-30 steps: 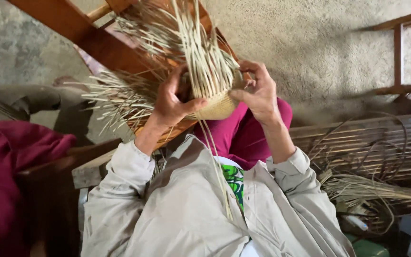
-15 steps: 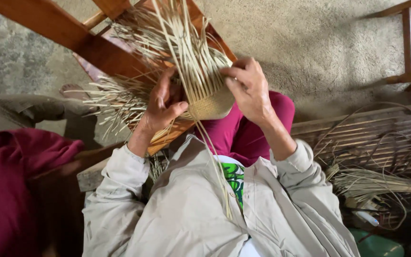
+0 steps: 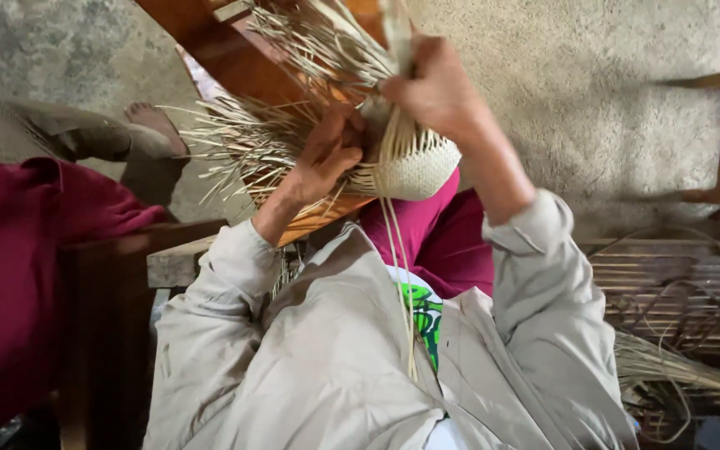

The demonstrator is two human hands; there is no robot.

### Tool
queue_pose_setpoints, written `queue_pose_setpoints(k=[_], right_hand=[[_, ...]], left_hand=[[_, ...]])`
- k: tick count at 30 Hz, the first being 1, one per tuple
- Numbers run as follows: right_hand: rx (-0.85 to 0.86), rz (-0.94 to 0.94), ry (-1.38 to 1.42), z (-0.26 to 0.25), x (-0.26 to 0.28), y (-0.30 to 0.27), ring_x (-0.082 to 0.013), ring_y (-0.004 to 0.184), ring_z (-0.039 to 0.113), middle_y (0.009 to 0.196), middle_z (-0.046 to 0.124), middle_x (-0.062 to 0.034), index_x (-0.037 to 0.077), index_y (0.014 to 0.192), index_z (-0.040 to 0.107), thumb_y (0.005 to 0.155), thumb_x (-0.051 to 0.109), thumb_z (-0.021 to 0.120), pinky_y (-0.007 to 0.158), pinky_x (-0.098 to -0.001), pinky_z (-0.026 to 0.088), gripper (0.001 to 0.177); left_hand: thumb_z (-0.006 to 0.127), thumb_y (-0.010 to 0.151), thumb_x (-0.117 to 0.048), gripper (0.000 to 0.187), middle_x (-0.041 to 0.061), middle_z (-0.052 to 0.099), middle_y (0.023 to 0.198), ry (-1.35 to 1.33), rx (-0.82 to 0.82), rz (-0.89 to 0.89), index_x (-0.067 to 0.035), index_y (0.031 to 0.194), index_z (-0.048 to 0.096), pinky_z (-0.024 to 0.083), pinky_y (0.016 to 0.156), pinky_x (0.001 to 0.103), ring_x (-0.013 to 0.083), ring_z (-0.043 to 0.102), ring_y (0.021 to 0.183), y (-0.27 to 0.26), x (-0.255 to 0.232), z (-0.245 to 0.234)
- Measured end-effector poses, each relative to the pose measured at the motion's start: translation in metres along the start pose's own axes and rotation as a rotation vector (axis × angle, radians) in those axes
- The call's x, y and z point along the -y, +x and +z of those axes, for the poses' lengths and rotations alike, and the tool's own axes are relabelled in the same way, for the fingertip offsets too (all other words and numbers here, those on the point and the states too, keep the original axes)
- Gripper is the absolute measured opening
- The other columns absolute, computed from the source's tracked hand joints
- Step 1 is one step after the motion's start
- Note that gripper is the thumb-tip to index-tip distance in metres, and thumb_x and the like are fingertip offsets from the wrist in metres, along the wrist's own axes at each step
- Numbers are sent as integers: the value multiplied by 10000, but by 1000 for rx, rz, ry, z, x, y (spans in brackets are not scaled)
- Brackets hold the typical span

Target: Weaving dried straw strands to create a handcrafted basket

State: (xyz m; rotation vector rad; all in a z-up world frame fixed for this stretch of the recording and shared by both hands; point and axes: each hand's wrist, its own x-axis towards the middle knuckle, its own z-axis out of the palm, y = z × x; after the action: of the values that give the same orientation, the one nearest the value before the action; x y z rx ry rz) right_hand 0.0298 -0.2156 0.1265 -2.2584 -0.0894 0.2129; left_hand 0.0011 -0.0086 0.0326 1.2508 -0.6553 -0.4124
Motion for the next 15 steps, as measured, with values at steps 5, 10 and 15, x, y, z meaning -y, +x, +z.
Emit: queue_pose_setpoints(k=[5,10,15], right_hand=[[302,-251,126,-25,11,-35,-203,841,696,1007,724,-98,32,1100,690,946,398,680,784,-321,584,397],[238,-442,287,6,-28,-47,-323,1233,643,1164,742,-147,46,1106,711,869,153,866,1215,-508,295,304],[68,-249,714,42,-98,-46,-321,1268,614,1300,668,-190,21,1036,701,755,-34,866,1231,-531,341,330]], left_hand=[[658,971,-345,394,-9,440,957,-67,-3,-2,-119,1174,407,358,701,251,85,423,837,-2,21,0],[711,949,-214,464,206,604,1259,92,-2,-75,-18,1321,515,537,1023,438,350,604,1163,-3,34,6],[839,865,-367,670,279,621,1094,307,-112,120,92,1259,551,501,918,477,400,623,1007,9,46,2]])
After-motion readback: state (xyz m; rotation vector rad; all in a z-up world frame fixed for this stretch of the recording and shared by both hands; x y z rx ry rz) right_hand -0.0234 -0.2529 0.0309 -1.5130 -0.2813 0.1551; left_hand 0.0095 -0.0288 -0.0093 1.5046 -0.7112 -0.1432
